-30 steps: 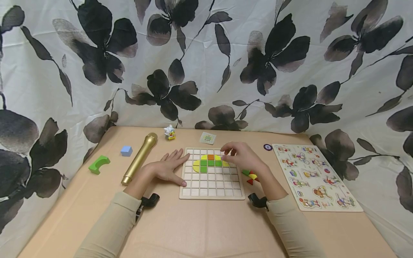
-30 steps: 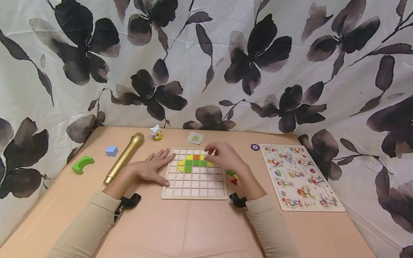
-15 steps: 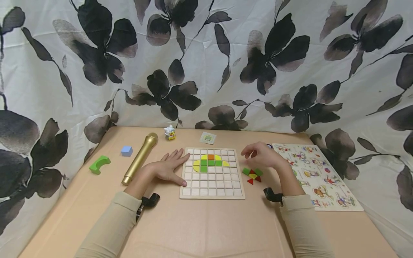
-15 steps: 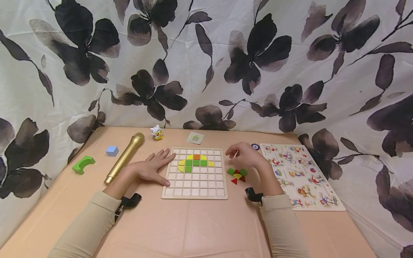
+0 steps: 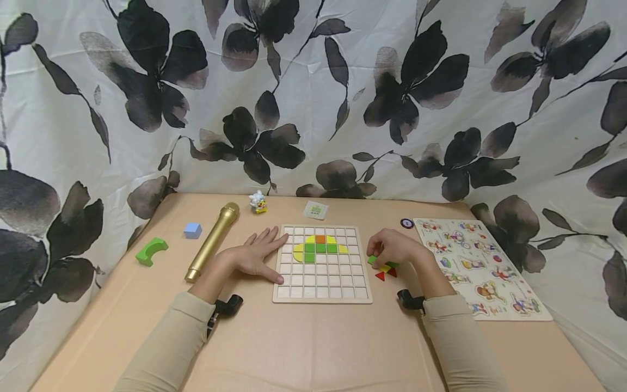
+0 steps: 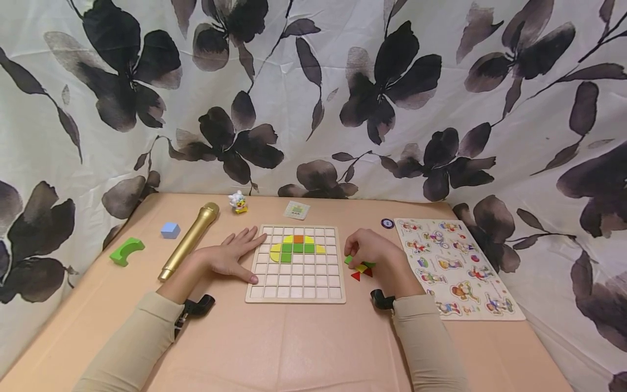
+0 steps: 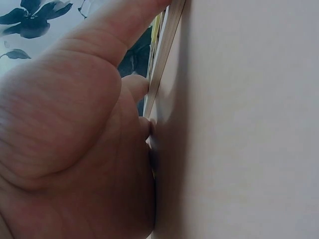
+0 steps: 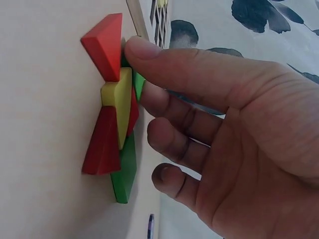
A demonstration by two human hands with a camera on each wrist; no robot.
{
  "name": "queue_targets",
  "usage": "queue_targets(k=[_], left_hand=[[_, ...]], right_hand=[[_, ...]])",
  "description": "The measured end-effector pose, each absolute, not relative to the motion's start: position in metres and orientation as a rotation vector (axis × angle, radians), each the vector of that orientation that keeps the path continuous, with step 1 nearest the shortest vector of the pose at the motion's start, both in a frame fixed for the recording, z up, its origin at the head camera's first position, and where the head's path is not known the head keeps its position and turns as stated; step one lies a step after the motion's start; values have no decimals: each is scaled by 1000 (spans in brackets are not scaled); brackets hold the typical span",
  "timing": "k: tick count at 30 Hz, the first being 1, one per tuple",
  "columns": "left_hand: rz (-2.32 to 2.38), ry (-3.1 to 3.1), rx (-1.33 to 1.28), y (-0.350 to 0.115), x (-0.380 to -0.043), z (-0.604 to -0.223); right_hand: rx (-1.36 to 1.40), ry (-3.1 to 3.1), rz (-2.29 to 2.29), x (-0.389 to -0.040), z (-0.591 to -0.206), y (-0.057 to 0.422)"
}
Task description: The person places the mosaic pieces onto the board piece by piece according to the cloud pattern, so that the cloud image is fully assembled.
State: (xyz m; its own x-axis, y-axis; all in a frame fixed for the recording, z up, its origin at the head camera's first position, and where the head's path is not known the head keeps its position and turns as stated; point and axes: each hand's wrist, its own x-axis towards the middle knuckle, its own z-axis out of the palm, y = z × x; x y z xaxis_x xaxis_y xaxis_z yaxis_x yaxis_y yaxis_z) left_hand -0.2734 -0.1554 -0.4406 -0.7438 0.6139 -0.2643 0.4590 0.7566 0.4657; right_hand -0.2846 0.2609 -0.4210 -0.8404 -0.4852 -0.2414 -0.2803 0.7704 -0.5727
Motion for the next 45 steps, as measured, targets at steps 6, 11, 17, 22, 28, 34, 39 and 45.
queue_targets(k=[6, 11, 17, 22, 28, 34, 39, 45], left_hand=[[535, 2544, 817, -156, -273, -441], [611, 2526, 866, -159, -279, -451], [619, 2516, 866, -160, -279, -449], [534, 2539, 829, -157, -275, -442], [519, 2553, 820, -156, -275, -443], [572, 2544, 831, -158, -277, -449], [579, 2545, 832, -159, -280, -453], [565, 2532, 833, -158, -274, -442]], right_hand=[[-568, 2573, -786, -284, -423, 259], [-578, 2603, -877, -283, -421, 256], [-600, 2696, -964, -283, -420, 253], [-543, 2752, -1112, -280, -417, 243], [-532, 2717, -1283, -279, -417, 225], [-651, 2676, -1319, -277, -417, 199], [-736, 2666, -1270, -275, -421, 177], [-852, 2648, -1152, -273, -429, 159]])
